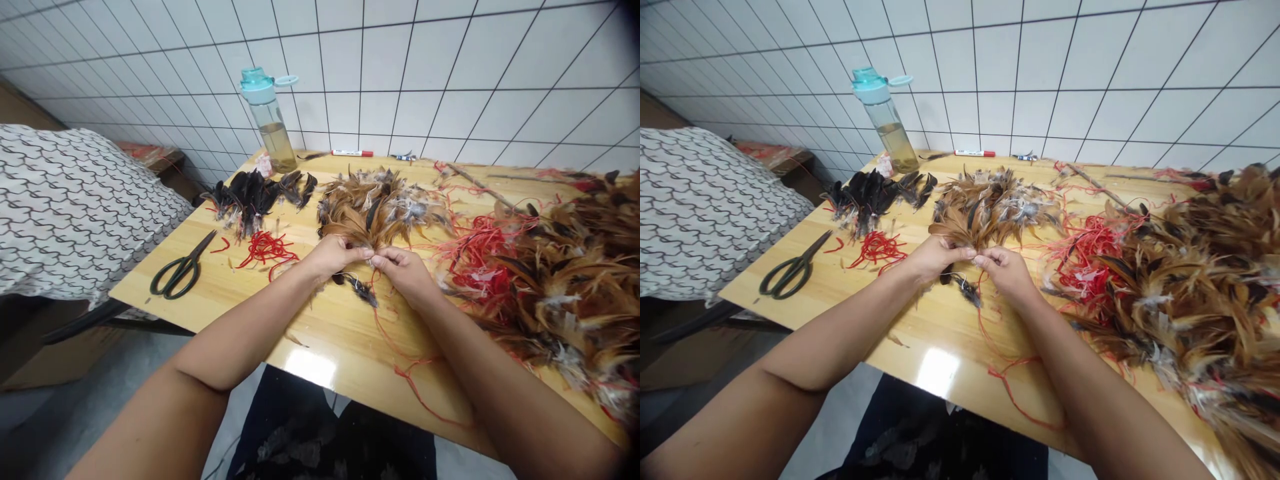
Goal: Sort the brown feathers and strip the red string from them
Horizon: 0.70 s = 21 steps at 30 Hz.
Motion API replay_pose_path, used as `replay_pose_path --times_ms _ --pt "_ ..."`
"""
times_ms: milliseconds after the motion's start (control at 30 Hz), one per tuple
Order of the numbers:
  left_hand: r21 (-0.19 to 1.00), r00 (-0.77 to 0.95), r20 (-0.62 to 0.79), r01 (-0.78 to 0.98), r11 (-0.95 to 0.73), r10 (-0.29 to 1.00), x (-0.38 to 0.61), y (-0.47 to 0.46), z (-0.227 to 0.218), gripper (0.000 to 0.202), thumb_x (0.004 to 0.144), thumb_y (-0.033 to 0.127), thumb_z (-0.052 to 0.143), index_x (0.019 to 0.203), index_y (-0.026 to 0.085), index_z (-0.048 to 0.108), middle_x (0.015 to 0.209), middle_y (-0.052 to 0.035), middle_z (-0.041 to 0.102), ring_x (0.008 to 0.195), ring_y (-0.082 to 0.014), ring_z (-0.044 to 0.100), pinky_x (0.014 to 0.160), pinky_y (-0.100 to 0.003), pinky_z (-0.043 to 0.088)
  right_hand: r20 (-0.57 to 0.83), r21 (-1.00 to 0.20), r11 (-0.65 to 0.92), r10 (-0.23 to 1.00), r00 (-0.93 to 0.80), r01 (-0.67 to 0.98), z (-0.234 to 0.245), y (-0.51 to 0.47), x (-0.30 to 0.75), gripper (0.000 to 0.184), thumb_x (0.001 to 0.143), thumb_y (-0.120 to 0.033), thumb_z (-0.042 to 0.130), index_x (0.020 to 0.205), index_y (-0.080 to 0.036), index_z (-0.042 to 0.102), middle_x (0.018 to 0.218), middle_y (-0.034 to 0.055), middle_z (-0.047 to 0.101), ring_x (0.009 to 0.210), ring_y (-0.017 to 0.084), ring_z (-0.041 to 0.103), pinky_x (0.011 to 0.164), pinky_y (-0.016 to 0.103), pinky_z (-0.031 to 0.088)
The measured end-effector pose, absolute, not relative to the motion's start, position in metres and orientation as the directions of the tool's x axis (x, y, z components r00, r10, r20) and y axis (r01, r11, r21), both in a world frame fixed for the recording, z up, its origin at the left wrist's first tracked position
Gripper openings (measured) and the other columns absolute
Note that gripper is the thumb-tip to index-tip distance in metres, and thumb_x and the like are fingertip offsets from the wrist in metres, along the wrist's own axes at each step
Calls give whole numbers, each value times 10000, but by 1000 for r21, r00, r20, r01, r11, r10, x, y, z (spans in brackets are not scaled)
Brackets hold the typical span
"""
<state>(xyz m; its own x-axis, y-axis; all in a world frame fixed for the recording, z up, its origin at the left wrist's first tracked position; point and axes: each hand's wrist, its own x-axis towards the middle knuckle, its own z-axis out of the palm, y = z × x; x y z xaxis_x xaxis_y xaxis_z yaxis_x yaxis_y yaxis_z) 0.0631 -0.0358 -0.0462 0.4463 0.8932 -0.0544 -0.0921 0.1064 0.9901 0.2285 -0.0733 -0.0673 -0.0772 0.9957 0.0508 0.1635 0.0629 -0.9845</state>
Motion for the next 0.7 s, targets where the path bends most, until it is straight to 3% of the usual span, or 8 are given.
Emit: replay_pose_path --times_ms 233,400,700 --pt "993 450 -68 -57 105 890 62 -37 -47 506 495 332 868 916 115 689 908 -59 718 855 -182 633 880 -365 479 -20 -984 16 980 -199 176 -62 -74 233 300 688 -477 678 674 -179 644 648 -5 585 631 131 492 631 274 400" --pt "990 510 -91 -49 134 855 61 -37 -47 381 519 332 854 751 101 659 717 -19 674 687 -129 593 770 -321 487 -28 -988 15 960 -280 152 -64 -74 234 314 694 -494 680 700 -180 677 719 34 658 735 170 577 723 299 447" --pt "998 520 -22 -40 51 854 63 -41 -43 372 600 377 823 832 118 690 824 -59 718 810 -173 647 893 -374 491 76 -964 122 978 -193 238 -71 -74 234 347 749 -521 609 643 -190 605 642 -7 540 652 138 474 659 282 393"
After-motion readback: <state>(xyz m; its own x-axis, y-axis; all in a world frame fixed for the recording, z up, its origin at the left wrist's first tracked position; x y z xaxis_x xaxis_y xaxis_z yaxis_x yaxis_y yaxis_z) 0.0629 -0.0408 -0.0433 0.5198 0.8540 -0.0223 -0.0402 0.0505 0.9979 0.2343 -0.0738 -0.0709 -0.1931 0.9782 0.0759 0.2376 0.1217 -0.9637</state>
